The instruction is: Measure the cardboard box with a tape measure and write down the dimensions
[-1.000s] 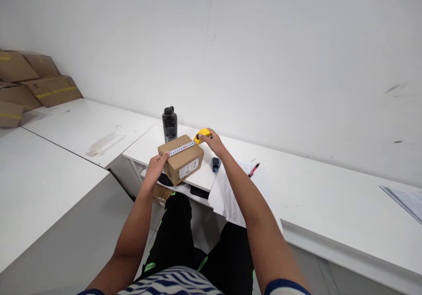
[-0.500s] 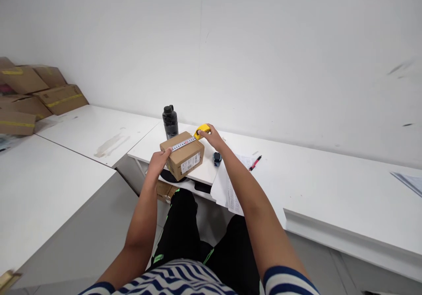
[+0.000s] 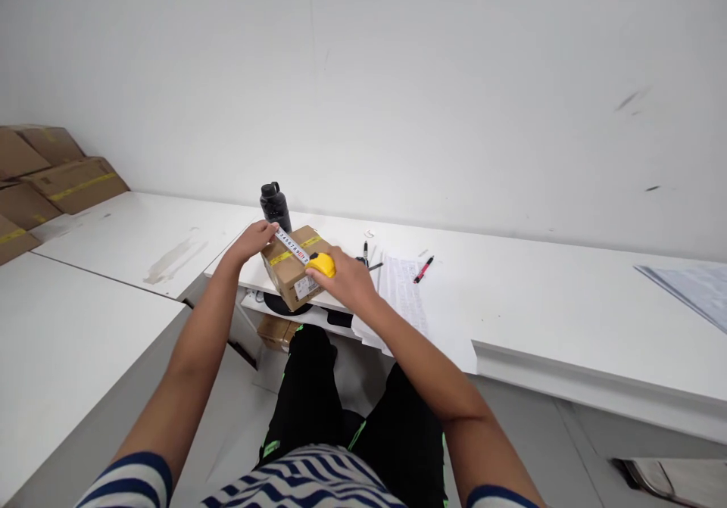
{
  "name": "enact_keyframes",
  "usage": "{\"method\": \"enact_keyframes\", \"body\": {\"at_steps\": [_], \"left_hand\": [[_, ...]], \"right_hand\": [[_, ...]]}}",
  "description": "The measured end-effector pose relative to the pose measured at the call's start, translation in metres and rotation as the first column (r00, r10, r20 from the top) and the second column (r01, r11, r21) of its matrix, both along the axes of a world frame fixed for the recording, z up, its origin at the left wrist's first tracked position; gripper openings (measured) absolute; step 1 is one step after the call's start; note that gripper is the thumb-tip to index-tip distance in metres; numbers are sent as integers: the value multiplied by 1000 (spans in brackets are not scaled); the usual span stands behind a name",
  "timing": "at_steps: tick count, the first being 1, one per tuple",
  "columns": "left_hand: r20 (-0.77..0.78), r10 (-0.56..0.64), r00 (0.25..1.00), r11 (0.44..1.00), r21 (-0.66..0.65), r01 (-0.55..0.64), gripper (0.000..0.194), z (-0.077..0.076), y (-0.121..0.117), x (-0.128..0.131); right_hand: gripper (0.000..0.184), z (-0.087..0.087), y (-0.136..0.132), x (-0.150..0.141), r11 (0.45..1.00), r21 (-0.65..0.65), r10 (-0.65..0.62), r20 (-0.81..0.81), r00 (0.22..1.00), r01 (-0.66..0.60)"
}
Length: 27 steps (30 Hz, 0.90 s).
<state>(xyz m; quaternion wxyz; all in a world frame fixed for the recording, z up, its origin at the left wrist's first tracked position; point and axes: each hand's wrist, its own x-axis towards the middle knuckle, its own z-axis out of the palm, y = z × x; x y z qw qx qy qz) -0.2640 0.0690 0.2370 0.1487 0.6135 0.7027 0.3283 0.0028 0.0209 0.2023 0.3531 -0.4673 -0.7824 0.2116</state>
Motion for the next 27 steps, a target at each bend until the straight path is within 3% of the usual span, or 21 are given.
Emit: {"method": "enact_keyframes", "body": {"at_steps": [3,7,10,14,21,27], "left_hand": [[-134,24,991,996,-82,-35,33,-7,25,6],[-80,1,997,997,-77,-8,30,-23,32,8],[49,-49,998,997,-57,52,34,-33,31,4],[139,-45,989,997,-57,54,37,-39,32,2],[137,-19,990,998,-64,28,39,-38,37,1],[61,-6,998,999,-38,9,39,-45,44,-3]], "right_hand": [[50,-16,-18,-10,998,52,-26,2,1000,26],[50,-23,-21,-17,978,190,-95,50,994,84],[53,-17,-19,-22,971,227,-119,172,978,79],[53,-5,-19,-27,979,185,-150,341,928,90],[66,-2,-23,-27,990,133,-107,502,858,46],[59,6,-17,-26,989,147,-100,506,857,29]]}}
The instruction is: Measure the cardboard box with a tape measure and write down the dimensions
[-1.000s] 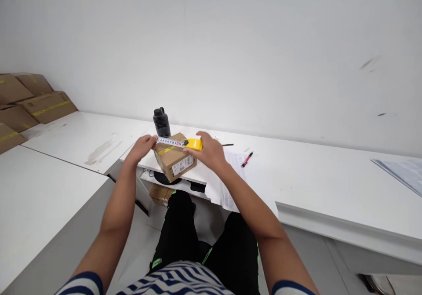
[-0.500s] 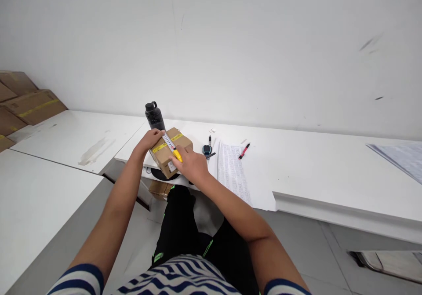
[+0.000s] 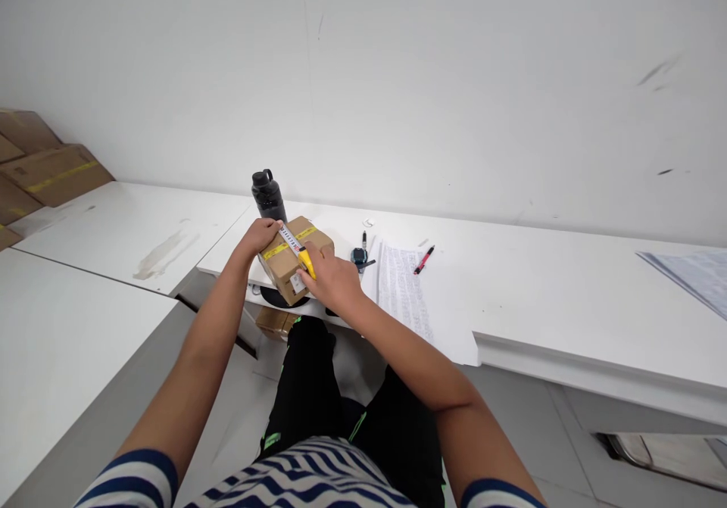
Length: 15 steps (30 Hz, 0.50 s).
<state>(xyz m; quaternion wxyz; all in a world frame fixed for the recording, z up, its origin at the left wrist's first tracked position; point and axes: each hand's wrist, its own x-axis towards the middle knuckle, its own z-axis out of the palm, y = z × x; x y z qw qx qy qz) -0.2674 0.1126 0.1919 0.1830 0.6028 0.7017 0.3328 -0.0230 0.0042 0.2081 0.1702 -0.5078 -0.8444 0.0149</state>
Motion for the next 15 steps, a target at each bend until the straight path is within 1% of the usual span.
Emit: {"method": "enact_keyframes", "body": {"at_steps": [3,6,10,15], "left_hand": [[3,21,1000,1000,7,-21,36,-4,2,-2],[32,25,999,1000,4,-25,36,-6,2,-3],[66,10,998,1000,13,-11,35,-7,-2,1],[61,-17,998,999,50,13,37,-4,-9,6]], "right_hand": [[57,7,9,-2,1000,11,3,-23,1000,-3],[57,8,14,-3,1000,-12,-6,-56,998,5],[59,-1,9,1,1000,-24,-19,-80,997,17],[59,-16,-4,8,999,-15,-41,-104,994,40]]}}
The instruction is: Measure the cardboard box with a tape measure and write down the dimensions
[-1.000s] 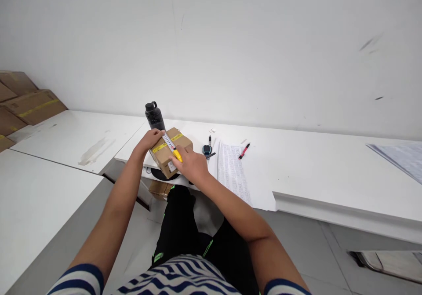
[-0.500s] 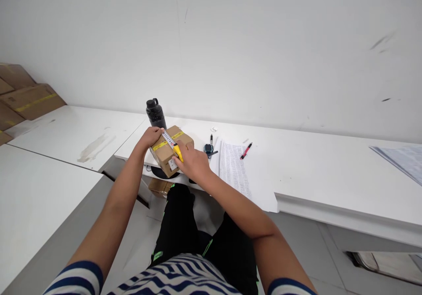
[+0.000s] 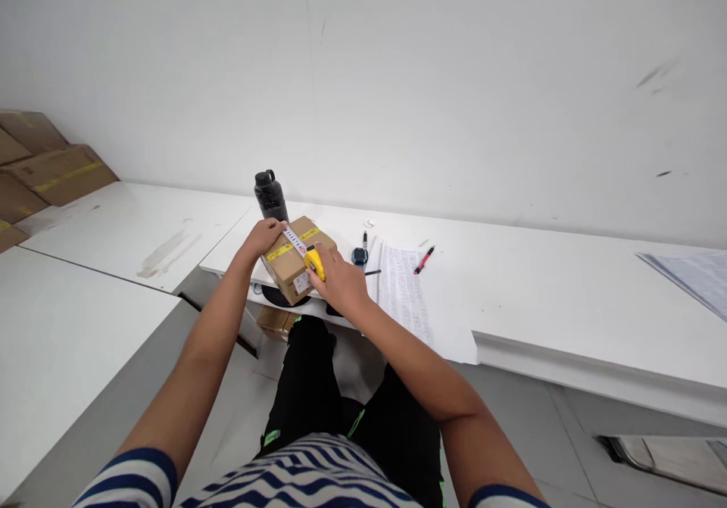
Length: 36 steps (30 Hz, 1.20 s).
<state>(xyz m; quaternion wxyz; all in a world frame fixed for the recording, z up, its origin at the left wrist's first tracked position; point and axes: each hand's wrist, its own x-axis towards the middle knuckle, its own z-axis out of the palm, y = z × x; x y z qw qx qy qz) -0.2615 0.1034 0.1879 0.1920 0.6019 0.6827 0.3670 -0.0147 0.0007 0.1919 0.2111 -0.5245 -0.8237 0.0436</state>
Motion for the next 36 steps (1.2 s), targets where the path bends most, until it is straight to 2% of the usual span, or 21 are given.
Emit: {"method": "enact_keyframes", "body": {"at_steps": [8,13,16,19,22,24,28,32,36], "left_hand": [[45,-1,999,1000,11,0,38,-3,-5,-1],[-15,13,1000,1000,3,-13,40,-1,-9,0],[-87,40,995,999,-21,-42,49,4,-13,2],[-151,70,986,996,-45,-78,64,9,-17,2],[-170,76,983,995,-46,-85,72,12,-26,-1],[-192,75,979,994,-59,-88,73,14,-36,-5],[-210,44,977,996,-71,-60,67,10,-61,-8],[-44,-100,994,992,77,103,57,2,-71,5],[1,-137,991,977,165,135,54,-4,-63,20]], "right_hand": [[58,-10,-6,-4,998,55,-18,-25,1000,20],[58,-11,-8,-4,998,66,-18,-5,1000,18],[58,-11,-7,-3,998,69,-2,-24,1000,4],[57,-15,0,1,998,61,14,-93,996,-8],[57,-20,12,11,998,69,10,-251,968,7],[59,-22,21,20,997,72,5,-406,914,26],[65,-23,32,28,1000,10,23,-667,745,-22],[69,-31,30,8,998,-63,-41,-812,582,-18],[66,-43,22,-18,981,-188,-188,-911,368,37]]}}
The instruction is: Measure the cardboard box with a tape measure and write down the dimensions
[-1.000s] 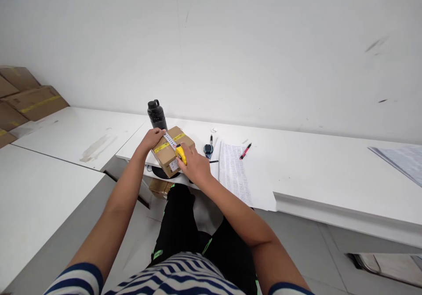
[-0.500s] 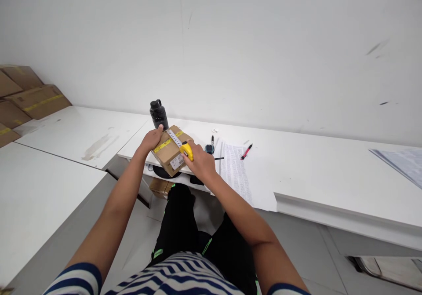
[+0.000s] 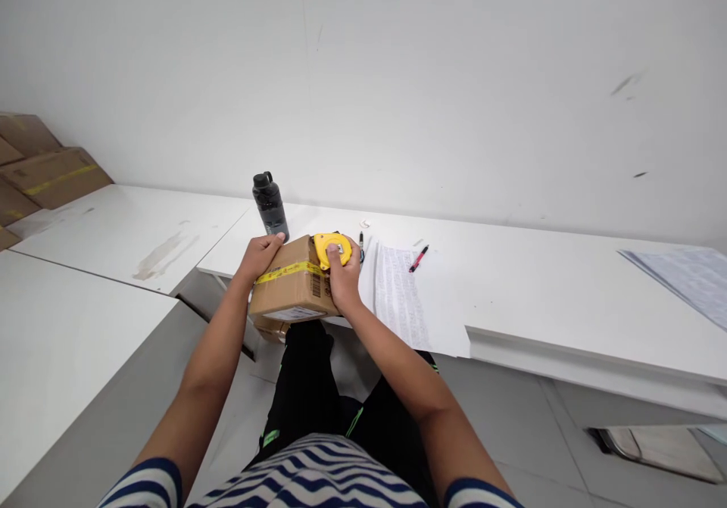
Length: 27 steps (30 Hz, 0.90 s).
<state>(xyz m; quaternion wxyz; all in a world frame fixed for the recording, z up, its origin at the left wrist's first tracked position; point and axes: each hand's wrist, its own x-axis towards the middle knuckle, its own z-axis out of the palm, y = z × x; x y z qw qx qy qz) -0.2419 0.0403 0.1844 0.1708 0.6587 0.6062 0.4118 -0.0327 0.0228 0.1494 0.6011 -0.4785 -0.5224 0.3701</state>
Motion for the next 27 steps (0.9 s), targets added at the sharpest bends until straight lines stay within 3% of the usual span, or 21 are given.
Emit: {"method": "enact_keyframes", "body": {"at_steps": [4,8,10,12,15,18,21,23,25,27], "left_hand": [[-81,52,995,996,69,-47,51,-3,21,8],[-184,266,946,941,260,-214,36,0,48,0],[-113,316,942,936,199,-290,32,4,53,-15],[29,342,939,938,39,-343,40,5,42,-32],[309,330,892,944,-130,-304,64,-6,-3,-43],[486,357,797,927,-82,-365,56,-27,-50,-23],[638,347,687,913,-63,-403,49,-37,-63,1],[699,333,633,914,-75,-398,47,-37,-57,7],[723,322,611,922,-91,-378,46,-36,-48,5],[722,321,613,926,-105,-362,47,-36,-40,2]], "right_hand": [[63,14,2,-6,1000,-6,-23,-73,997,23],[62,45,20,-19,997,-7,78,-198,977,-81],[62,56,32,-35,991,-39,117,-226,967,-129],[64,61,40,-56,983,-44,167,-216,962,-180],[66,63,41,-87,966,-31,246,-181,952,-255],[65,65,33,-106,955,-57,282,-143,949,-293],[63,72,33,-106,931,49,360,45,932,-362],[61,80,43,-98,847,175,431,326,841,-502],[61,87,56,-89,701,183,446,643,623,-690],[58,92,68,-83,624,108,382,822,423,-774]]}}
